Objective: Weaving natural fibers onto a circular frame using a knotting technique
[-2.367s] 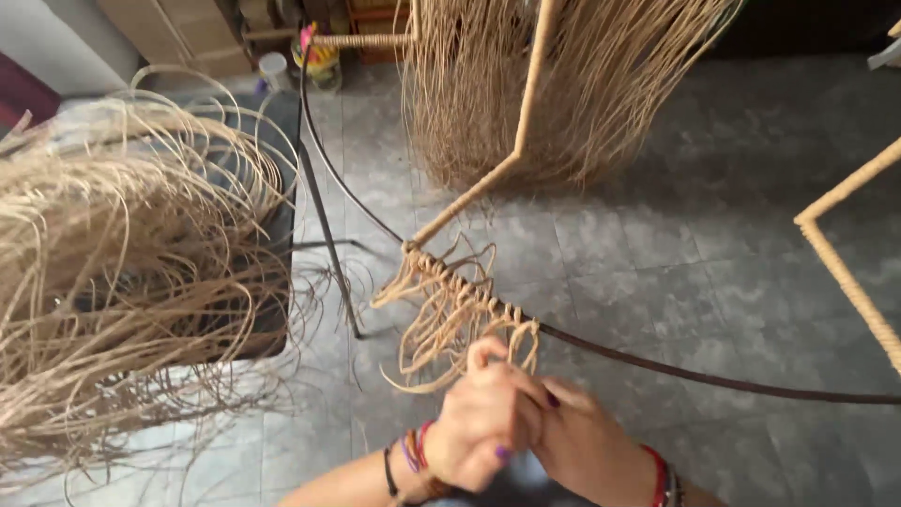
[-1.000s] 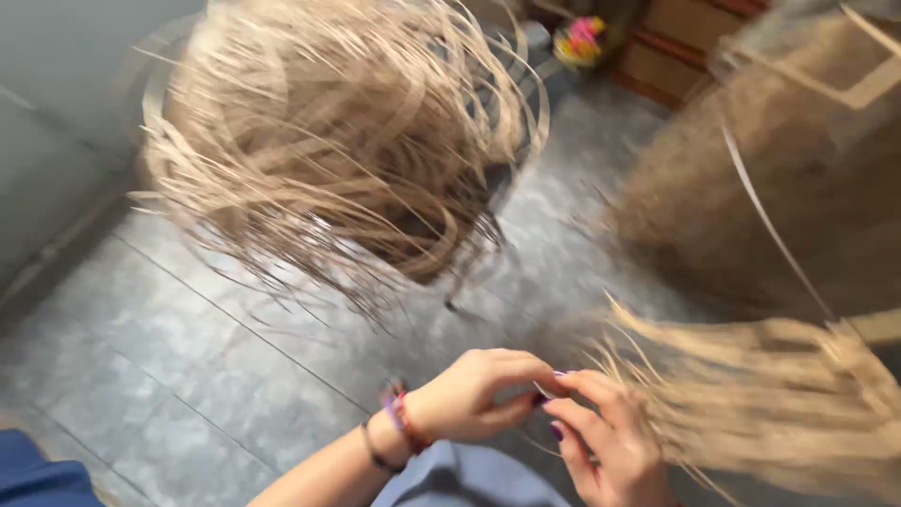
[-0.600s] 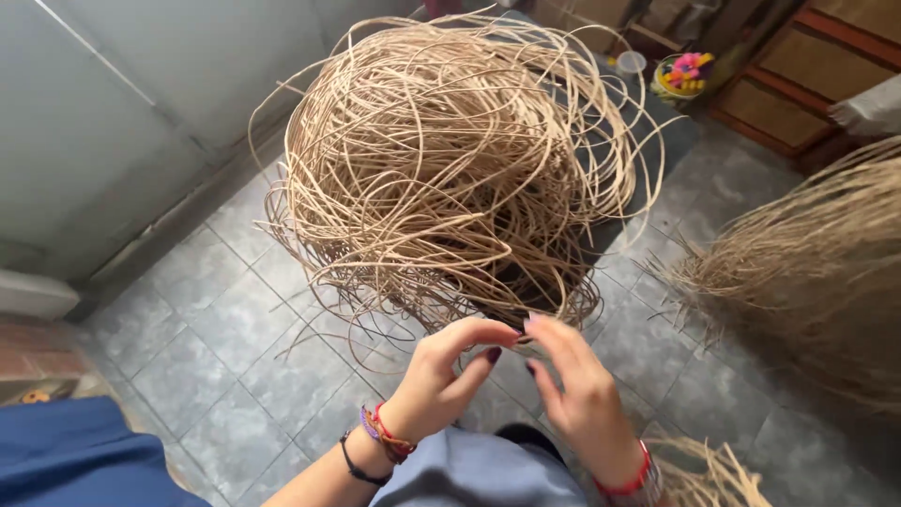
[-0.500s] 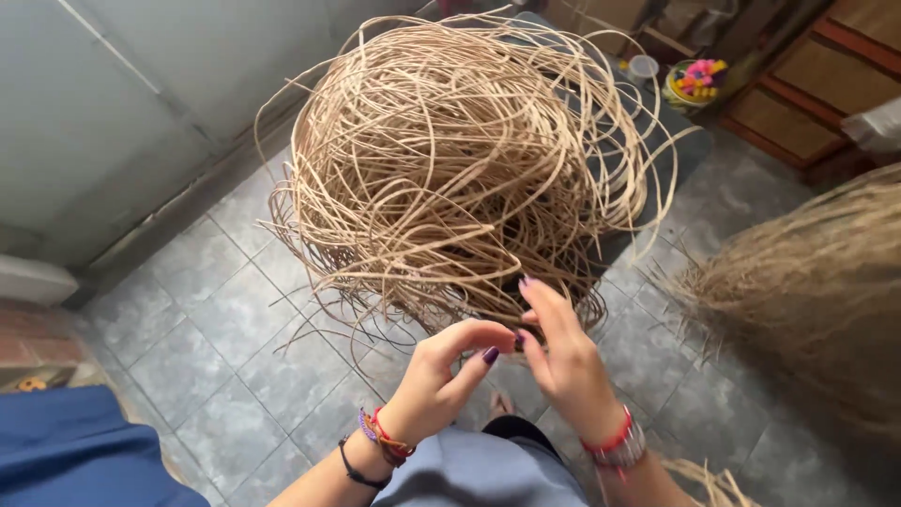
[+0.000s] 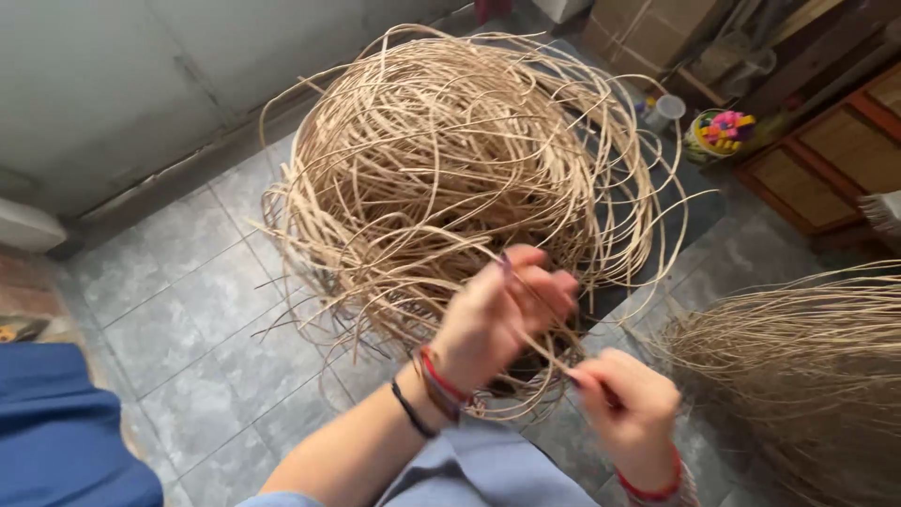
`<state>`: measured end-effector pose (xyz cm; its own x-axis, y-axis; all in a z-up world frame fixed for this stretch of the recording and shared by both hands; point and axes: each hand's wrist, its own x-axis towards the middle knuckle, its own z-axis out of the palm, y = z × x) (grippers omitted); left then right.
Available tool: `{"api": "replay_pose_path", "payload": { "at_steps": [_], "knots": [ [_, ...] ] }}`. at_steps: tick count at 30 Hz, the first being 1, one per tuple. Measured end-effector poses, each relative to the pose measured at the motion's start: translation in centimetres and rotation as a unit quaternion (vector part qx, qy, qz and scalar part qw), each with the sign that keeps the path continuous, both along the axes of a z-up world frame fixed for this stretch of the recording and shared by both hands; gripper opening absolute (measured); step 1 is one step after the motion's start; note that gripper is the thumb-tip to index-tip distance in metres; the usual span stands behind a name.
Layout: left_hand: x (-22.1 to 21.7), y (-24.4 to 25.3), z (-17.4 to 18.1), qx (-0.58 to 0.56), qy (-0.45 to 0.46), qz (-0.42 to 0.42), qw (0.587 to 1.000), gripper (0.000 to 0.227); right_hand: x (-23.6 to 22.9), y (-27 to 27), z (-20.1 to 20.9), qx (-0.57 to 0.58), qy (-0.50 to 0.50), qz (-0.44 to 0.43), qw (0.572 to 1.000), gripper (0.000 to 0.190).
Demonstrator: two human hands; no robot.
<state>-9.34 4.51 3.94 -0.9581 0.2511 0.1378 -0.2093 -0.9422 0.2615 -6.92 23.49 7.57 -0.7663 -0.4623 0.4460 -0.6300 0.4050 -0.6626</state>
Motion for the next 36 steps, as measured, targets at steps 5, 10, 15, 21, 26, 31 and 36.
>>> {"api": "replay_pose_path", "payload": {
  "at_steps": [5,10,15,21,26,31,36],
  "knots": [
    [-5.1,-0.7,-1.4,-0.010,-0.139,0.169,0.976,0.037,-0.7,5.6,-0.9,0.050,0.003,-0.168,0.984,0.024],
    [-3.2,5.0,2.4,-0.356,0.041,0.135,0.924,0.054,-1.2,2.8,-1.3,0.236,0.166,-0.196,0.937,0.062],
    [-2.2,6.1,1.8,-0.531,0.220,0.153,0.804,0.049,-0.9,0.7,-3.2,0.133,-0.011,-0.172,0.976,0.024],
    [-4.2,0.2,2.6,-0.447,0.044,0.134,0.883,0.044,-0.6,4.5,-4.8,0.102,-0.159,-0.203,0.961,0.022],
    [-4.6,-1.9,0.8,-0.467,-0.011,0.102,0.878,0.025,-1.3,7.1,-6.1,0.171,-0.183,-0.298,0.921,0.052],
    [-2.3,4.1,-0.6,-0.475,0.071,0.039,0.876,0.013,-0.8,1.6,-1.8,0.104,-0.098,-0.256,0.956,0.029],
    [-1.6,3.8,0.3,-0.377,0.084,-0.063,0.920,0.013,-0.2,2.0,-4.0,0.018,-0.140,-0.321,0.936,0.019]
  ]
}}
